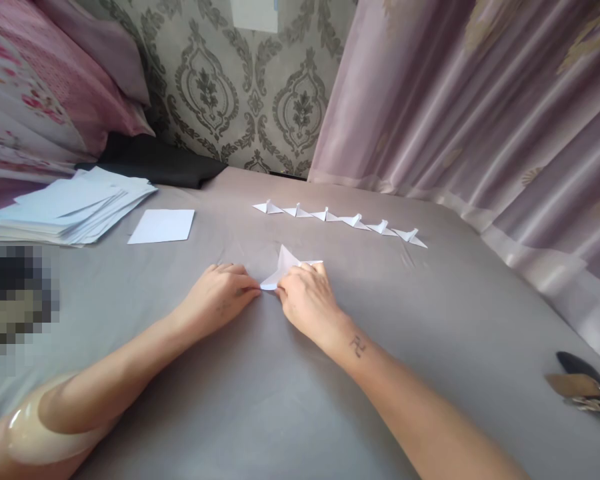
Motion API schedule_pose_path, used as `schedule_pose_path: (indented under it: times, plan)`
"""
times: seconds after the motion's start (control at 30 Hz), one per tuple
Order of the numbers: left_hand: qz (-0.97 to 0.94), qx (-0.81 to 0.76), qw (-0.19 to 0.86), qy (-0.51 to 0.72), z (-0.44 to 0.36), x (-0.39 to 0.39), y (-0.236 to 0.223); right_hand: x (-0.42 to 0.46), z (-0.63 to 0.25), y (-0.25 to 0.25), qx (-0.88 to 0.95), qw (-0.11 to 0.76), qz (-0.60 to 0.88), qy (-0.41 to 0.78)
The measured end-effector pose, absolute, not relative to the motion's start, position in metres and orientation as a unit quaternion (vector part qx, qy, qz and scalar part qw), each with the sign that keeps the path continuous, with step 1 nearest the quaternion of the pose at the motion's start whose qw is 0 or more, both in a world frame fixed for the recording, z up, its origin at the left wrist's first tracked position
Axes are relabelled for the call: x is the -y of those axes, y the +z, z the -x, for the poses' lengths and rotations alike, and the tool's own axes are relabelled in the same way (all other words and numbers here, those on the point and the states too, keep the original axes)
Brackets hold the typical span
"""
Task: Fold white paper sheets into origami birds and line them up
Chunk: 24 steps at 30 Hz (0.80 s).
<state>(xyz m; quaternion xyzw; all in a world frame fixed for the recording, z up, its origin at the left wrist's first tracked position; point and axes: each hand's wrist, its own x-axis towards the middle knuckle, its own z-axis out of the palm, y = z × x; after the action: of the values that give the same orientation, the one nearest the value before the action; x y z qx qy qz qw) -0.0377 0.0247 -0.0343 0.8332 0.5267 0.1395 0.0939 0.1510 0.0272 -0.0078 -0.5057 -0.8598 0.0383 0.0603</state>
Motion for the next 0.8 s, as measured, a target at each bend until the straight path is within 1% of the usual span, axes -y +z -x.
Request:
schedule_pose_path:
  times: [0.07,0.13,0.2,0.4,0.5,0.57,0.67,0.8]
  plan:
    - [-0.823,-0.534,0.112,0.160,0.038,-0.028,-0.039,-0.031,-0.151,-0.003,0.845,0.062,0.524,0.089]
    - [-0.821,-0.533,0.109,0.173,0.037,-0.030,-0.043,-0.032,-0.150,-0.002,0.846,0.067,0.519,0.101]
    - [-0.827,-0.523,0.092,0.185,0.035,-0.031,-0.044,-0.031,-0.149,-0.005,0.857,0.068,0.505,0.078]
    - [-0.856,-0.480,0.065,0.181,0.032,-0.029,-0.043,-0.021,-0.149,-0.019,0.879,0.073,0.469,-0.047]
    - [-0.848,-0.490,0.070,0.187,0.031,-0.029,-0.044,-0.019,-0.150,-0.020,0.876,0.076,0.473,-0.060]
    - [-0.843,-0.499,0.074,0.189,0.030,-0.029,-0.046,-0.020,-0.151,-0.018,0.873,0.076,0.481,-0.040]
    - [-0.834,-0.514,0.080,0.186,0.028,-0.028,-0.048,-0.025,-0.151,-0.011,0.860,0.067,0.505,0.024]
    - [-0.812,-0.539,0.118,0.190,0.025,-0.026,-0.049,-0.032,-0.150,-0.001,0.840,0.049,0.533,0.093]
